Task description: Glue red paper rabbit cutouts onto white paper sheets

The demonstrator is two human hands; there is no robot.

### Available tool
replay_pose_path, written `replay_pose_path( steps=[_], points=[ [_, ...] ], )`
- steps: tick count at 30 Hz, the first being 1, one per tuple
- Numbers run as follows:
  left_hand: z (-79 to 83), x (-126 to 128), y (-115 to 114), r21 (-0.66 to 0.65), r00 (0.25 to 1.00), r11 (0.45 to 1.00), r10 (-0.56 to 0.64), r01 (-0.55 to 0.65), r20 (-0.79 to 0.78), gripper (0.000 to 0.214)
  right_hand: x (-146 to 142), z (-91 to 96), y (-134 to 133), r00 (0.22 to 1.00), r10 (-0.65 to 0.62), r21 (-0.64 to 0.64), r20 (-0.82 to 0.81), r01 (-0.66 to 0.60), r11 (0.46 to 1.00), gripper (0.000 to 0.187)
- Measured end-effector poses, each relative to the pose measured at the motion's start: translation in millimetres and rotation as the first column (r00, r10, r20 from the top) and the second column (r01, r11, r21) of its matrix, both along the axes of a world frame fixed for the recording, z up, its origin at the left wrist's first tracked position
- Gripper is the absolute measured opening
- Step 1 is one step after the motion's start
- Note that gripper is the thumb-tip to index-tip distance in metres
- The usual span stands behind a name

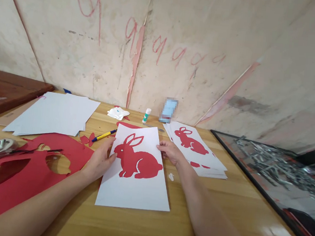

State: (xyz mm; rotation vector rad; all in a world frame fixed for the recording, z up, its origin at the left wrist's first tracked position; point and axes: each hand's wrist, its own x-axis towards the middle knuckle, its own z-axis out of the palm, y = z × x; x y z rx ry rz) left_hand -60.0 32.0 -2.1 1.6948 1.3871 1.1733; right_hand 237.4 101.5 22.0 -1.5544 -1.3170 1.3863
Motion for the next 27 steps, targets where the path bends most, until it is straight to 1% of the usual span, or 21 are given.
replay_pose_path(
  steps=[2, 4, 6, 9, 12, 15, 19, 21, 24, 27],
  points=[
    [3.6, 0.7, -0.8, -0.016, 0.999, 1.0, -0.019, 0.02, 0.044, 0.053, -0.3, -0.1, -0.1, 1.0, -0.027, -0.002, -0.004, 0.027, 1.0, 0.02],
    [3.6, 0.0, 0.0, -0.033, 0.998, 0.999, 0.004, -0.002, 0.061, 0.053, 0.0, 2.8, -2.2, 1.0, -0.002, -0.019, 0.006, 0.003, 1.0, 0.023],
    [0.4, -1.8, 2.2, -0.044, 0.997, 0.998, 0.035, -0.032, 0.063, 0.056, 1.7, 8.5, -5.7, 0.995, 0.095, -0.05, 0.011, -0.094, 0.994, 0.028],
    [-4.9, -4.6, 5.6, -0.079, 0.997, 0.995, 0.064, -0.06, 0.04, 0.06, 6.2, 18.1, -11.0, 0.962, 0.271, -0.083, 0.017, -0.269, 0.96, 0.035],
    [-5.8, -5.5, 6.9, -0.094, 0.997, 0.993, 0.074, -0.071, 0.033, 0.062, 10.7, 21.7, -12.9, 0.937, 0.346, -0.087, 0.038, -0.342, 0.936, 0.035],
    [-3.4, -4.4, 6.5, -0.093, 0.994, 0.993, 0.083, -0.077, 0.067, 0.062, 13.0, 18.6, -11.1, 0.932, 0.358, -0.077, 0.058, -0.353, 0.932, 0.032],
    [-1.8, -3.1, 6.5, -0.083, 0.989, 0.993, 0.097, -0.089, 0.108, 0.061, 13.4, 13.4, -6.8, 0.948, 0.309, -0.032, 0.072, -0.307, 0.951, 0.028],
    [-2.1, -3.6, 7.0, -0.079, 0.989, 0.993, 0.099, -0.09, 0.113, 0.061, 13.7, 12.0, -5.1, 0.96, 0.276, -0.016, 0.05, -0.276, 0.961, 0.029],
    [-1.7, -4.5, 7.2, -0.112, 0.989, 0.99, 0.096, -0.084, 0.113, 0.063, 14.5, 10.5, -4.7, 0.967, 0.256, -0.02, 0.004, -0.256, 0.967, 0.031],
    [1.2, -4.3, 5.7, -0.144, 0.986, 0.989, 0.06, -0.037, 0.154, 0.067, 14.3, 9.3, -6.5, 0.965, 0.263, -0.035, -0.017, -0.264, 0.964, 0.034]
  ],
)
